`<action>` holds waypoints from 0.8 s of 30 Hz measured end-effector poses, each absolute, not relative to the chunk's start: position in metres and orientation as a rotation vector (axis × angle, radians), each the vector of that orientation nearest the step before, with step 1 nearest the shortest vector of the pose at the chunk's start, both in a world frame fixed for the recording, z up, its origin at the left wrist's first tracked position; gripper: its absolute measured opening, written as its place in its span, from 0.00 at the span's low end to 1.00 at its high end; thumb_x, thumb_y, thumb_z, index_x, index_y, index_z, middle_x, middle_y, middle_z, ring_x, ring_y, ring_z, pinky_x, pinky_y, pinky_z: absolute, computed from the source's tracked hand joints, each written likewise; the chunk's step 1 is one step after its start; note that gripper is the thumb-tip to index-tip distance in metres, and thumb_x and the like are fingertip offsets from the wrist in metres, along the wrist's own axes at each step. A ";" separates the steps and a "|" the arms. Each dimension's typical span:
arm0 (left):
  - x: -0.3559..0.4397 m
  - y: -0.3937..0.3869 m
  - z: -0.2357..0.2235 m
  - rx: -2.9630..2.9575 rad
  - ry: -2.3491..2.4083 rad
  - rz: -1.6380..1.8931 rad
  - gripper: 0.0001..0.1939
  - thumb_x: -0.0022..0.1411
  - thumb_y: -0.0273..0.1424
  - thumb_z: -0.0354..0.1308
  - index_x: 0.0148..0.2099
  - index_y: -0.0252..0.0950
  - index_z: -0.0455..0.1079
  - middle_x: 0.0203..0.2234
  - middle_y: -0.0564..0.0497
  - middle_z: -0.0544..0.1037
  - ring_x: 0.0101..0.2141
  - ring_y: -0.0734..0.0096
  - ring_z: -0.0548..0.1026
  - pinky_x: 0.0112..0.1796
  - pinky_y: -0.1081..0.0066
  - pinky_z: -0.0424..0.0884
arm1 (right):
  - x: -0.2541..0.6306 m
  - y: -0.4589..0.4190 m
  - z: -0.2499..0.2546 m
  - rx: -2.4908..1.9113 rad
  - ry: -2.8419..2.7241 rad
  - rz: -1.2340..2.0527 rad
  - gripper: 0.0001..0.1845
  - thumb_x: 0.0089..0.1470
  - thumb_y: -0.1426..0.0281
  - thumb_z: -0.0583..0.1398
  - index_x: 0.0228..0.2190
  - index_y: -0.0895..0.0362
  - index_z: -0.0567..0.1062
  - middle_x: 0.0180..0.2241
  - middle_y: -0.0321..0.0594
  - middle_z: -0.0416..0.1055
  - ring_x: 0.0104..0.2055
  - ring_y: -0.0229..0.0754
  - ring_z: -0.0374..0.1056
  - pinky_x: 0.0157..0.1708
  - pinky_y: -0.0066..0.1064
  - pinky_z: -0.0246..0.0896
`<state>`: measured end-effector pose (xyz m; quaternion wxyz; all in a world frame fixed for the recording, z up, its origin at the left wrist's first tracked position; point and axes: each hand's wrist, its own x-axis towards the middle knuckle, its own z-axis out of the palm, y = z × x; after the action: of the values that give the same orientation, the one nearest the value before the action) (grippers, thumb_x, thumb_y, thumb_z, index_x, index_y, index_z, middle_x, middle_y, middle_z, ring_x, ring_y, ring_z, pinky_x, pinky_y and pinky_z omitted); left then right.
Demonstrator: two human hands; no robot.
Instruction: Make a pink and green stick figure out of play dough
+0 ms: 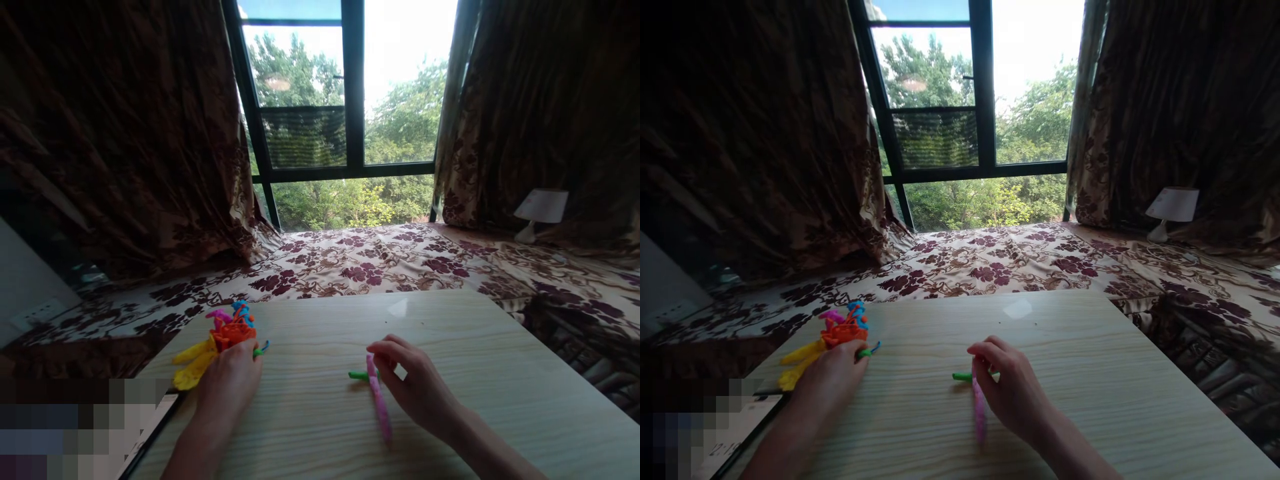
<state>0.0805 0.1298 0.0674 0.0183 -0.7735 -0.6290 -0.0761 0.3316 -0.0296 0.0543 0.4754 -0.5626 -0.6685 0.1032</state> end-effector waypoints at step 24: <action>0.143 0.081 0.058 -2.950 -1.318 -0.880 0.19 0.55 0.34 0.50 0.50 0.39 0.65 0.43 0.46 0.69 0.45 0.63 0.66 0.46 0.64 0.60 | 0.355 -0.029 0.052 -1.672 -1.721 0.336 0.07 0.45 0.77 0.58 0.26 0.53 0.75 0.30 0.35 0.67 0.30 0.36 0.64 0.31 0.26 0.57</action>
<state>0.1425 0.0810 0.0579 -0.1035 -0.8762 -0.3915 -0.2613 0.3548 -0.0291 0.0519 0.3518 -0.6459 -0.6649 0.1298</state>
